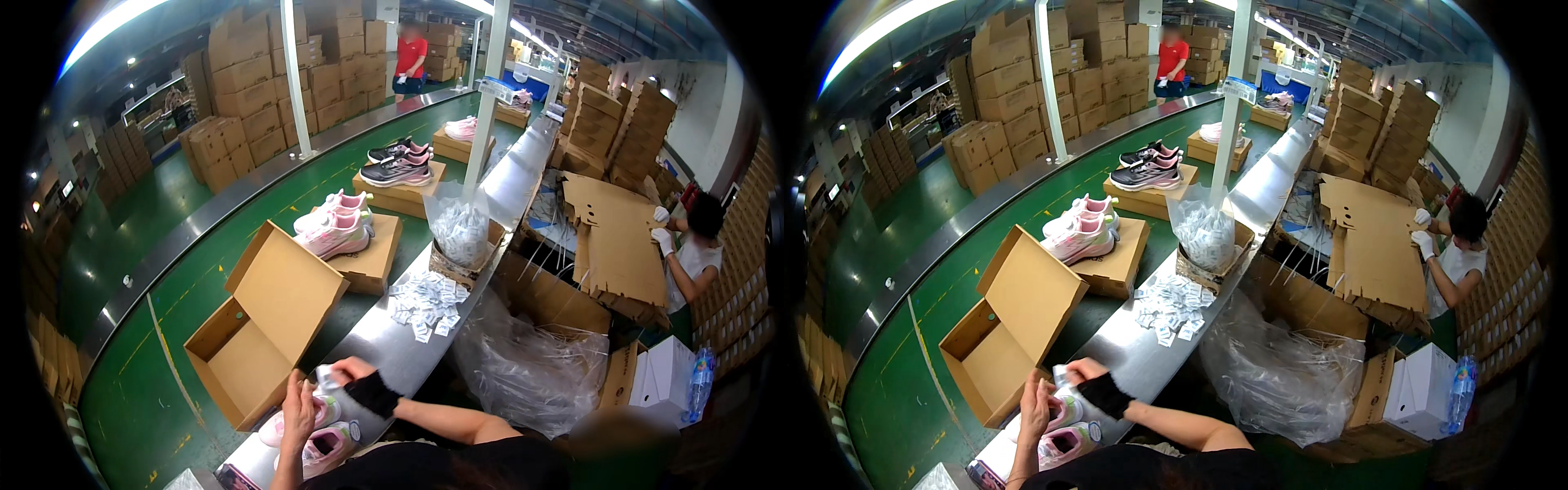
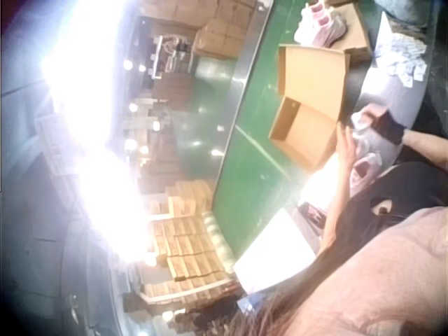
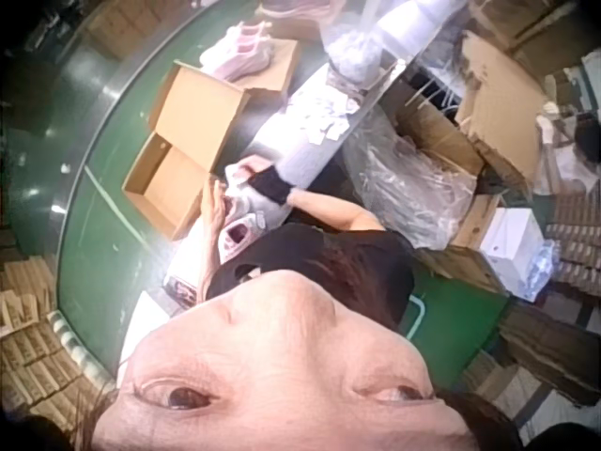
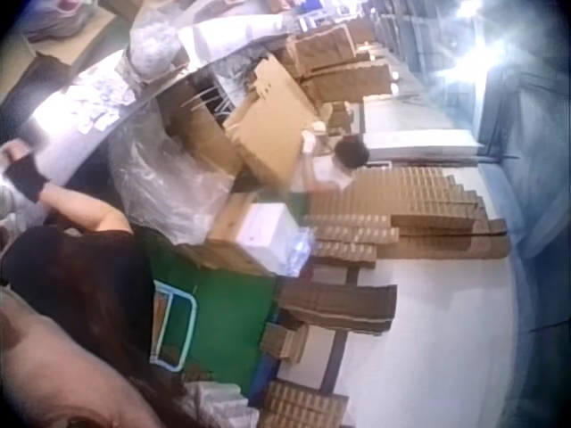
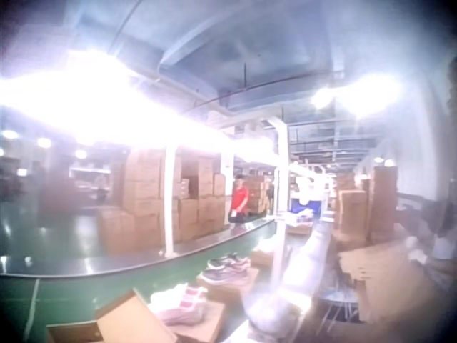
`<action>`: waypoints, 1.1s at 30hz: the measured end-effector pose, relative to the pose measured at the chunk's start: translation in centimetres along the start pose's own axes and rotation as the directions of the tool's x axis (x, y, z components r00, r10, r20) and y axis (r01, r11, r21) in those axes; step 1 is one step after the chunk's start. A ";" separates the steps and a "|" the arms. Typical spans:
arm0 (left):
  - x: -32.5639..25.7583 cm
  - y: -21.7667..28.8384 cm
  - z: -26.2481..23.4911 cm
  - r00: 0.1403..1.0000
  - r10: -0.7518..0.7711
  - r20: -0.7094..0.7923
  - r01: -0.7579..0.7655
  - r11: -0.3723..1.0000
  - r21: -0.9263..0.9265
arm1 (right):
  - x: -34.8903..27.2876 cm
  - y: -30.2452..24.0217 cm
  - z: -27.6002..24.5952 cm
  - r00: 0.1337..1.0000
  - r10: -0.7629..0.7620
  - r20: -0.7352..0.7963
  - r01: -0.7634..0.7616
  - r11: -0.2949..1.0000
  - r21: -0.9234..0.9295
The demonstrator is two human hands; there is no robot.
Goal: The person packs shoes into boxes by inserting silica gel packets, lining the shoeboxes with wrapping paper, placing the shoes inside, closing the boxes, and setting them onto the conveyor belt.
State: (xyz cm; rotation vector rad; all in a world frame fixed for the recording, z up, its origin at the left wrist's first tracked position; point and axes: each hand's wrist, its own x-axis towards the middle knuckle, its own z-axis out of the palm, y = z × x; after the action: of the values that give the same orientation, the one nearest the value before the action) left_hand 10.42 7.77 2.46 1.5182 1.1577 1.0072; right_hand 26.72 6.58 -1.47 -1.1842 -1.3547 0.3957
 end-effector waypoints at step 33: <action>1.1 6.5 -12.7 0.540 0.622 -0.568 -0.042 0.693 0.719 | -1.8 -5.0 4.1 0.911 0.391 0.130 -0.412 0.862 0.295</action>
State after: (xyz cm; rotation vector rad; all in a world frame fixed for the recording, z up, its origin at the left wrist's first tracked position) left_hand -0.17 10.62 11.62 1.9625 2.0314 1.8363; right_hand 20.63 4.77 0.85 -1.1845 -1.0408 0.9260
